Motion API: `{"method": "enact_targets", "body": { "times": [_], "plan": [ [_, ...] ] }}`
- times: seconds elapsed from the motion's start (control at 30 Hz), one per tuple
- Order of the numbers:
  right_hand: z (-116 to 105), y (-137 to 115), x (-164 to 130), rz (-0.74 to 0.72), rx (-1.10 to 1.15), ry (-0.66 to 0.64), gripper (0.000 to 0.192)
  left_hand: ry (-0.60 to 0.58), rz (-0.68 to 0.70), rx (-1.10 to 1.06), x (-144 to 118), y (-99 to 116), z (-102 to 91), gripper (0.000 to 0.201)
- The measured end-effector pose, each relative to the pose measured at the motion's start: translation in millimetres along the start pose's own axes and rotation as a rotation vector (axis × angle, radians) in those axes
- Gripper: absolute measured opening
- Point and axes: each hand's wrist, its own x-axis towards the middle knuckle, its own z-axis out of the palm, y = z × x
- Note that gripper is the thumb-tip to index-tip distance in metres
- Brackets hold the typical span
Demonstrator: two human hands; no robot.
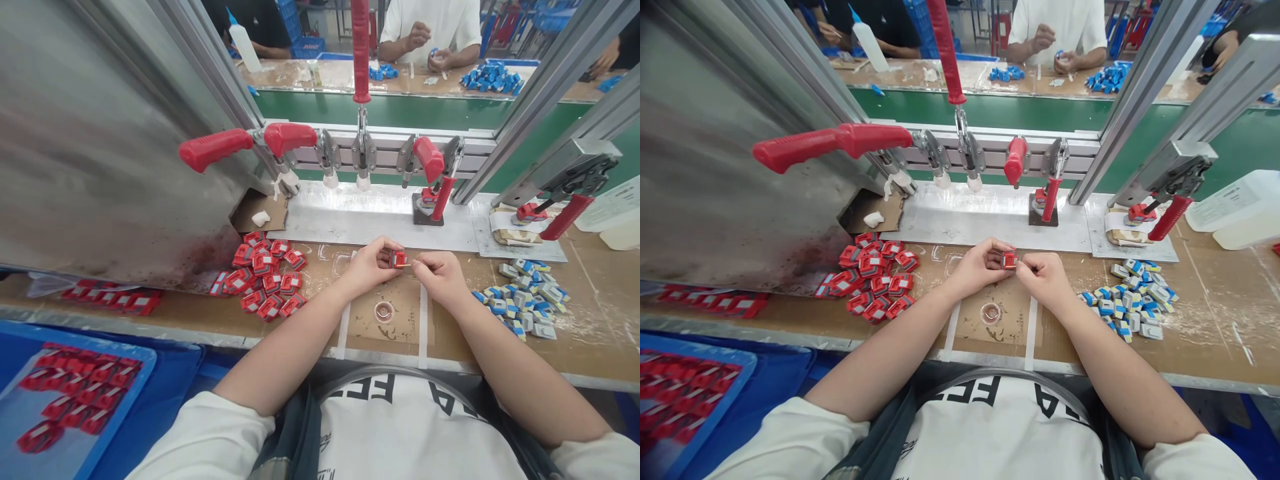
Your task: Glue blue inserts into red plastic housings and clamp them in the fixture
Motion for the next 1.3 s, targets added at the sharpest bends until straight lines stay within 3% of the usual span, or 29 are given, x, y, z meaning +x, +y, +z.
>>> {"method": "enact_targets", "body": {
  "times": [0.3, 0.37, 0.5, 0.6, 0.7, 0.77, 0.9, 0.97, 1.03, 1.1, 1.2, 1.3],
  "plan": [
    [-6.4, 1.2, -2.4, -0.091, -0.031, 0.047, 0.04, 0.013, -0.001, 0.042, 1.1, -2.8, -0.7, 0.043],
    [-8.7, -0.9, -3.7, -0.195, 0.035, -0.086, 0.041, 0.032, 0.001, 0.027, 1.0, -1.4, -0.7, 0.045],
    [-4.4, -8.1, -8.9, -0.35, 0.019, -0.535, 0.041, 0.059, -0.008, 0.031, 1.3, 2.2, -0.8, 0.048],
    [2.8, -19.3, -12.5, -0.343, -0.181, -0.673, 0.044, 0.073, -0.013, 0.039, 2.0, 5.3, -2.1, 0.049],
    [-3.2, -30.7, -12.4, -0.298, -0.405, -0.624, 0.049, 0.074, 0.0, 0.047, 2.9, 7.3, -4.1, 0.051],
    [-22.2, -32.2, -12.7, -0.203, -0.559, -0.496, 0.049, 0.08, 0.005, 0.059, 3.2, 7.9, -4.6, 0.054],
    [-93.9, -9.6, -25.8, 0.125, -0.856, -0.055, 0.041, 0.114, -0.006, 0.015, 2.9, 10.0, -2.8, 0.064],
    [-133.6, 11.8, -37.7, 0.285, -0.989, 0.099, 0.031, 0.144, 0.011, -0.037, 3.3, 11.0, -1.6, 0.071],
    [-164.8, 34.4, -48.9, 0.388, -1.044, 0.108, 0.029, 0.161, 0.01, -0.061, 4.3, 11.2, -1.2, 0.069],
    [-183.1, 54.1, -56.9, 0.394, -0.978, 0.052, 0.033, 0.156, -0.013, -0.053, 5.4, 10.5, -1.5, 0.06],
    [-190.1, 74.1, -60.9, 0.337, -0.792, -0.007, 0.033, 0.152, -0.016, -0.03, 5.9, 9.6, -2.5, 0.056],
    [-185.6, 80.3, -59.4, 0.285, -0.682, 0.038, 0.036, 0.154, 0.012, 0.006, 4.2, 11.9, -3.0, 0.056]
  ]
}}
